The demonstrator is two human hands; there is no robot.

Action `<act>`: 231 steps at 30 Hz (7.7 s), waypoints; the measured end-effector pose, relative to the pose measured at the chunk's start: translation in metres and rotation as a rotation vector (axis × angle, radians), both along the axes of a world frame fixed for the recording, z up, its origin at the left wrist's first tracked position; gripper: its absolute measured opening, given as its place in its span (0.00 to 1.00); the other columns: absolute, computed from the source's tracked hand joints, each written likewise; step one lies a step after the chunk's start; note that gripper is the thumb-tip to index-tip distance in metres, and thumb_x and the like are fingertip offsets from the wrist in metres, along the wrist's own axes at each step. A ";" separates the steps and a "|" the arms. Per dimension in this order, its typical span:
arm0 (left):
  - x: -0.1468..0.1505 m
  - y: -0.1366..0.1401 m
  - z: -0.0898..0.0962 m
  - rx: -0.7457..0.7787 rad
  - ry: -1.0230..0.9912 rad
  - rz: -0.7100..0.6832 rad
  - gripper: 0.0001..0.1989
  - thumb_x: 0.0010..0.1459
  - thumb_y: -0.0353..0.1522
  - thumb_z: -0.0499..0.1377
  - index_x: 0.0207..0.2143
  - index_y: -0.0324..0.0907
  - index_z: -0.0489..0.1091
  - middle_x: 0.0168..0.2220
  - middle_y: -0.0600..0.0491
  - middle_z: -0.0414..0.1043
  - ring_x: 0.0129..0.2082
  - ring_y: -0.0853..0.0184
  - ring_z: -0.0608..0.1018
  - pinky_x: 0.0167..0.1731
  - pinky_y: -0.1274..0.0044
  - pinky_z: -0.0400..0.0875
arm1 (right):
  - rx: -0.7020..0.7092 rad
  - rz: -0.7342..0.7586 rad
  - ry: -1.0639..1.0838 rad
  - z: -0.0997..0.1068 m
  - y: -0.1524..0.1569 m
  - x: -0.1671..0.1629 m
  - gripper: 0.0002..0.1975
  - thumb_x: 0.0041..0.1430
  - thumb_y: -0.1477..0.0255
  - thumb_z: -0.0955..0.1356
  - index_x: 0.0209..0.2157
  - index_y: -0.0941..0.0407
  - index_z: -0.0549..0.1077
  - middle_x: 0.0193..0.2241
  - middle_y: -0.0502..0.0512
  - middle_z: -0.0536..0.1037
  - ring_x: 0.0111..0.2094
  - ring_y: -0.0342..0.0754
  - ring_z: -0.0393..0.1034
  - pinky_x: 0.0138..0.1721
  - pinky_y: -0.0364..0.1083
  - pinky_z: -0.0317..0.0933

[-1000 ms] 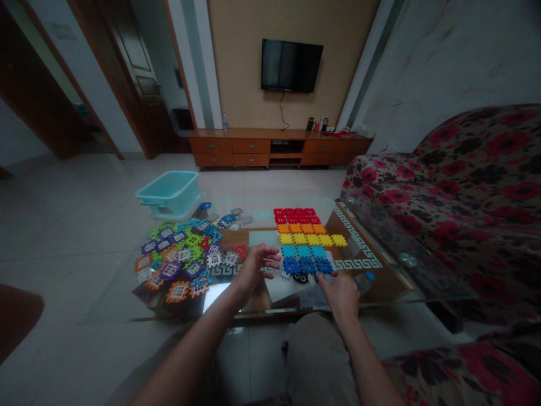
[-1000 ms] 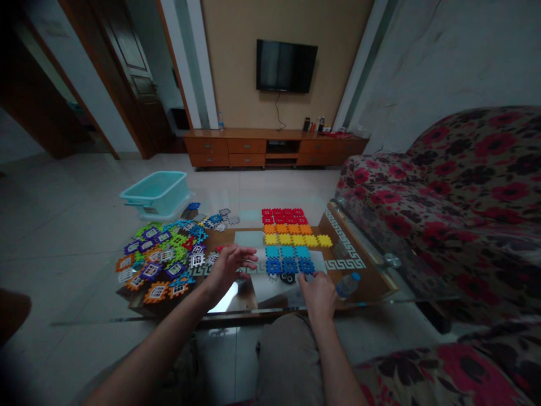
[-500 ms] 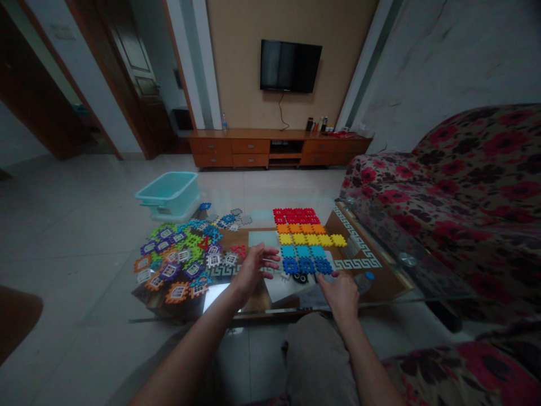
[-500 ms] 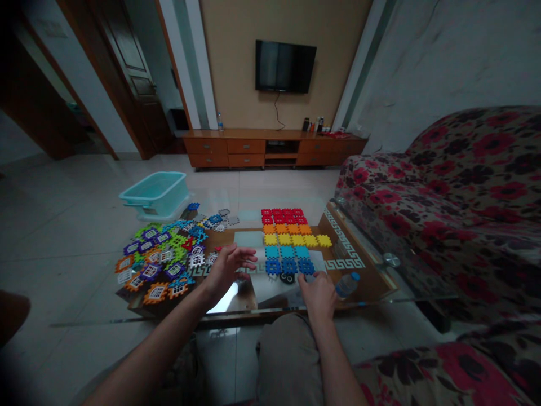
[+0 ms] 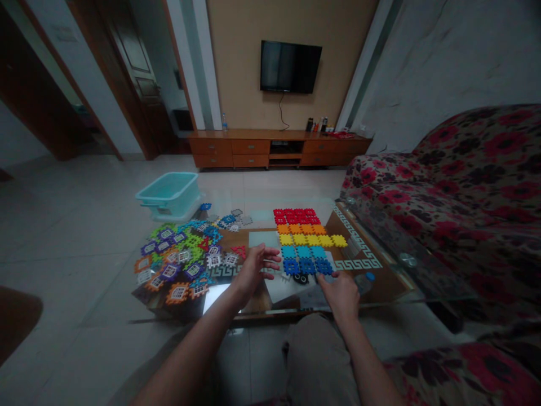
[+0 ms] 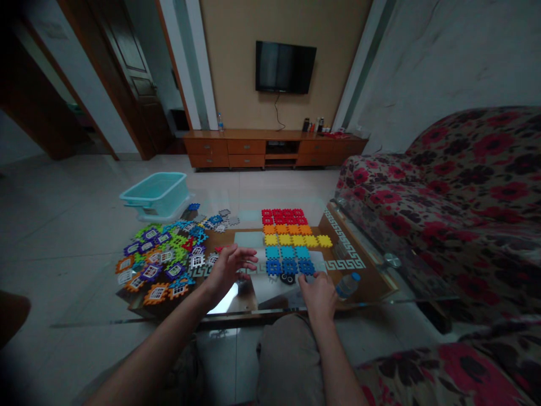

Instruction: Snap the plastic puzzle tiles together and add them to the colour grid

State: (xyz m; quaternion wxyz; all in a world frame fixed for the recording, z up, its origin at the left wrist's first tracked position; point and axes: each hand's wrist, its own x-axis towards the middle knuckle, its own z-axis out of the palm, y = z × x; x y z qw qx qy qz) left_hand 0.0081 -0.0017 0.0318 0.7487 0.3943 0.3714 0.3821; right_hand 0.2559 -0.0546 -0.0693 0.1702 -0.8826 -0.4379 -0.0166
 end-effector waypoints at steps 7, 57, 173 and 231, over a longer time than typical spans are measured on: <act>0.000 0.002 -0.004 -0.010 -0.009 0.001 0.29 0.53 0.54 0.53 0.39 0.38 0.73 0.39 0.45 0.72 0.36 0.61 0.72 0.31 0.74 0.63 | -0.013 0.006 0.000 0.000 0.000 0.000 0.21 0.56 0.58 0.66 0.41 0.62 0.75 0.36 0.66 0.79 0.38 0.58 0.75 0.35 0.49 0.62; -0.034 0.062 -0.057 0.448 0.849 0.349 0.09 0.57 0.31 0.54 0.38 0.39 0.72 0.36 0.47 0.77 0.36 0.64 0.78 0.39 0.74 0.71 | -0.208 0.678 0.207 0.103 0.070 -0.174 0.15 0.63 0.76 0.60 0.41 0.63 0.76 0.39 0.68 0.80 0.42 0.56 0.76 0.39 0.47 0.63; -0.125 0.119 -0.103 0.574 1.695 0.117 0.27 0.61 0.41 0.51 0.60 0.39 0.64 0.66 0.38 0.55 0.66 0.50 0.59 0.61 0.56 0.55 | -0.346 0.811 0.197 0.102 0.041 -0.171 0.15 0.61 0.63 0.64 0.37 0.58 0.77 0.40 0.66 0.80 0.42 0.59 0.76 0.40 0.52 0.65; -0.075 0.156 -0.097 0.817 1.685 0.167 0.26 0.63 0.42 0.50 0.56 0.35 0.66 0.68 0.39 0.52 0.67 0.52 0.56 0.64 0.63 0.52 | -0.371 0.800 0.195 0.108 0.036 -0.160 0.13 0.59 0.64 0.65 0.38 0.58 0.77 0.39 0.64 0.80 0.42 0.58 0.76 0.40 0.50 0.65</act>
